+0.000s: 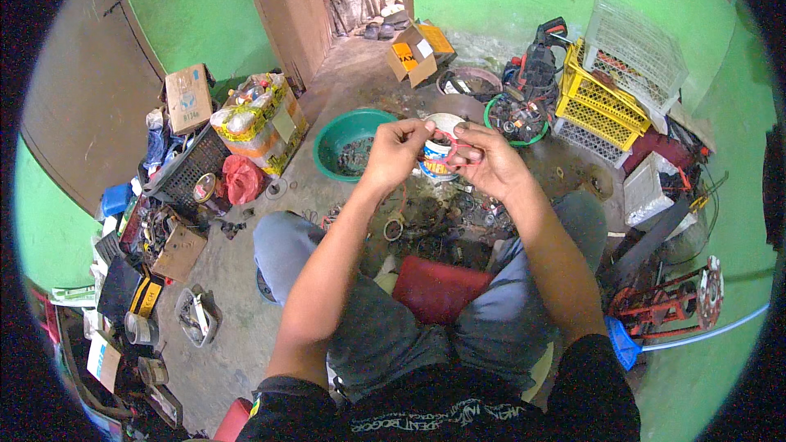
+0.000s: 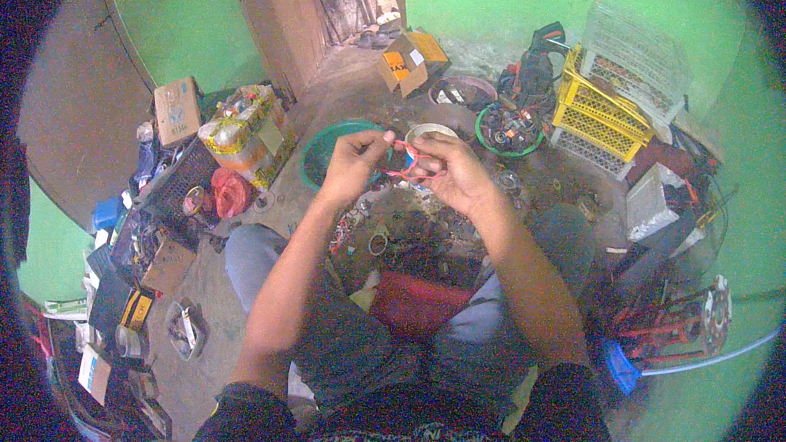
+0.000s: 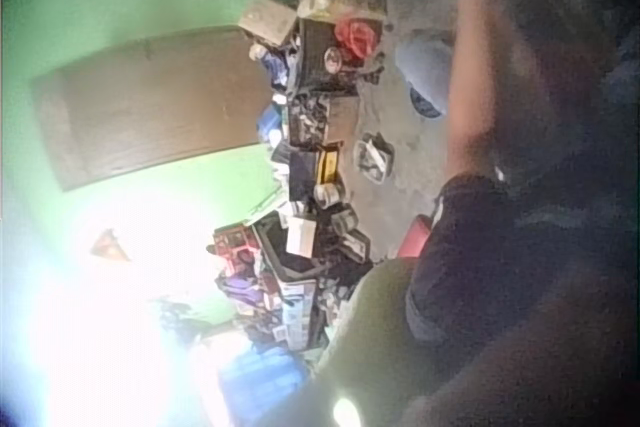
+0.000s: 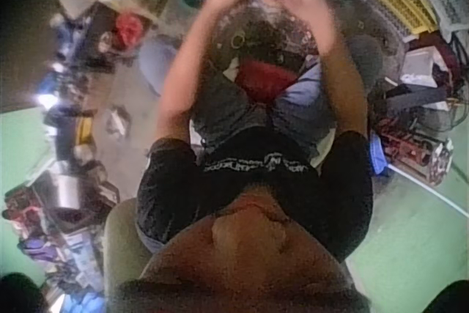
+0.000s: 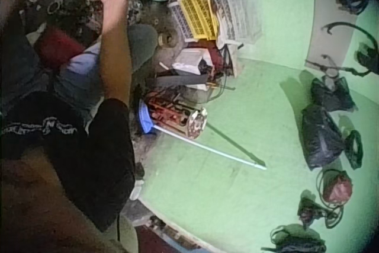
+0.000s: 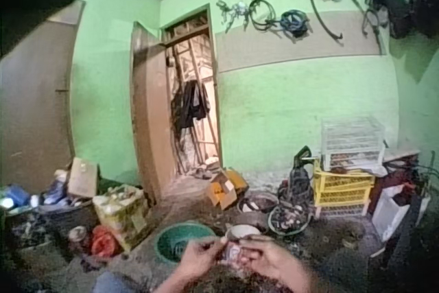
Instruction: The person sits cross-legged and repeatedly twists red and black wires around a small cylindrical component, then places the assembled unit into a white container. The person handles multiple wire pairs one at a time and continues the same assembly pattern throughout the clip.
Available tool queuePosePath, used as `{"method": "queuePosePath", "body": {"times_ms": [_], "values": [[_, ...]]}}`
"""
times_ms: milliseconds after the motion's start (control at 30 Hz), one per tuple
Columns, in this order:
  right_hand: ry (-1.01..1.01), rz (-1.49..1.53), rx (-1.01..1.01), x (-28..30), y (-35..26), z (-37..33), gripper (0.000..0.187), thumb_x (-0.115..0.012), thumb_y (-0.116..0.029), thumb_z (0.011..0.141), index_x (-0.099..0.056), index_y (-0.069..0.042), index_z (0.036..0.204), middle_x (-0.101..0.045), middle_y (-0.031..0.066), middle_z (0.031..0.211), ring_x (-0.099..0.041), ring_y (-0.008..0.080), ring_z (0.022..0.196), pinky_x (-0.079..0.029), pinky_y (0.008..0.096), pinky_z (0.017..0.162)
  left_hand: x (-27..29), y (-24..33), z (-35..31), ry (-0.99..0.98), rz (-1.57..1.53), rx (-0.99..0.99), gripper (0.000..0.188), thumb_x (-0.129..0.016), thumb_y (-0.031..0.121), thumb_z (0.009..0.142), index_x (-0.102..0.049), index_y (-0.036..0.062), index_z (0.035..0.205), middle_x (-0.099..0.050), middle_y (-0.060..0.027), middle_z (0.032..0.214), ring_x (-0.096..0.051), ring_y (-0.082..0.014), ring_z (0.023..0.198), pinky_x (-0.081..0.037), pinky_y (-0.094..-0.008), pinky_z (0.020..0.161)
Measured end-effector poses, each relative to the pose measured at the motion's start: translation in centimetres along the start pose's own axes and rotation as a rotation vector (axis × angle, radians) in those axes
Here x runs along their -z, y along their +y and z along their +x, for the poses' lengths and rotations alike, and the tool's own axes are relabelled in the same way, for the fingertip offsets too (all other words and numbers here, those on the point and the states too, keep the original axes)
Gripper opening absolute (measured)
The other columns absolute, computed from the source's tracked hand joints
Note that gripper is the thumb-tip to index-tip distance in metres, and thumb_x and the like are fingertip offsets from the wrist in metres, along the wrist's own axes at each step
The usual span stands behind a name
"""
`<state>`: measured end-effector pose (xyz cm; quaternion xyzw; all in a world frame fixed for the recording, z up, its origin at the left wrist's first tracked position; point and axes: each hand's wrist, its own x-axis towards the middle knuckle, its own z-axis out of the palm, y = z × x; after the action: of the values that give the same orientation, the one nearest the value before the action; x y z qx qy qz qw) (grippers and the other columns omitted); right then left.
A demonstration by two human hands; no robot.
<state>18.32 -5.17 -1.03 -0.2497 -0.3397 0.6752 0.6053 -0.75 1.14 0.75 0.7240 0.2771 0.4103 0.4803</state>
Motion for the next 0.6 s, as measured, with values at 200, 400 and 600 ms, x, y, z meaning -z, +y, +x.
{"method": "queuePosePath", "body": {"times_ms": [200,400,600], "values": [[0.212,0.061,-0.093,-1.8,-1.5,-0.8,0.029,-0.057,-0.018,0.092,-0.056,-0.001,0.115,-0.055,0.0026,0.079,-0.052,0.0115,0.063,-0.055,0.0379,0.070,-0.3,-0.2,-0.2,0.113,0.274,-0.183,0.026,-0.067,0.024,0.093,-0.073,-0.0017,0.094,-0.070,-0.0061,0.076,-0.061,-0.0112,0.076,-0.049,-0.0298,0.069],[-0.368,0.230,-0.371,1.6,-6.4,-2.3,0.022,-0.052,-0.026,0.100,-0.056,-0.007,0.111,-0.046,-0.0035,0.071,-0.040,0.0031,0.048,-0.040,0.0212,0.048,1.9,-0.8,0.9,0.342,0.220,-0.069,0.024,-0.066,0.020,0.093,-0.074,-0.0031,0.092,-0.071,-0.0117,0.074,-0.060,-0.0114,0.067,-0.049,-0.0300,0.065],[0.245,-0.541,0.101,1.4,-8.2,-4.2,0.025,-0.067,-0.020,0.092,-0.061,-0.003,0.110,-0.053,-0.0017,0.068,-0.043,0.0046,0.050,-0.036,0.0214,0.044,3.7,-2.0,1.2,0.494,0.204,-0.069,0.025,-0.068,0.022,0.092,-0.074,-0.0029,0.094,-0.071,-0.0119,0.075,-0.061,-0.0110,0.070,-0.049,-0.0299,0.069]]}}
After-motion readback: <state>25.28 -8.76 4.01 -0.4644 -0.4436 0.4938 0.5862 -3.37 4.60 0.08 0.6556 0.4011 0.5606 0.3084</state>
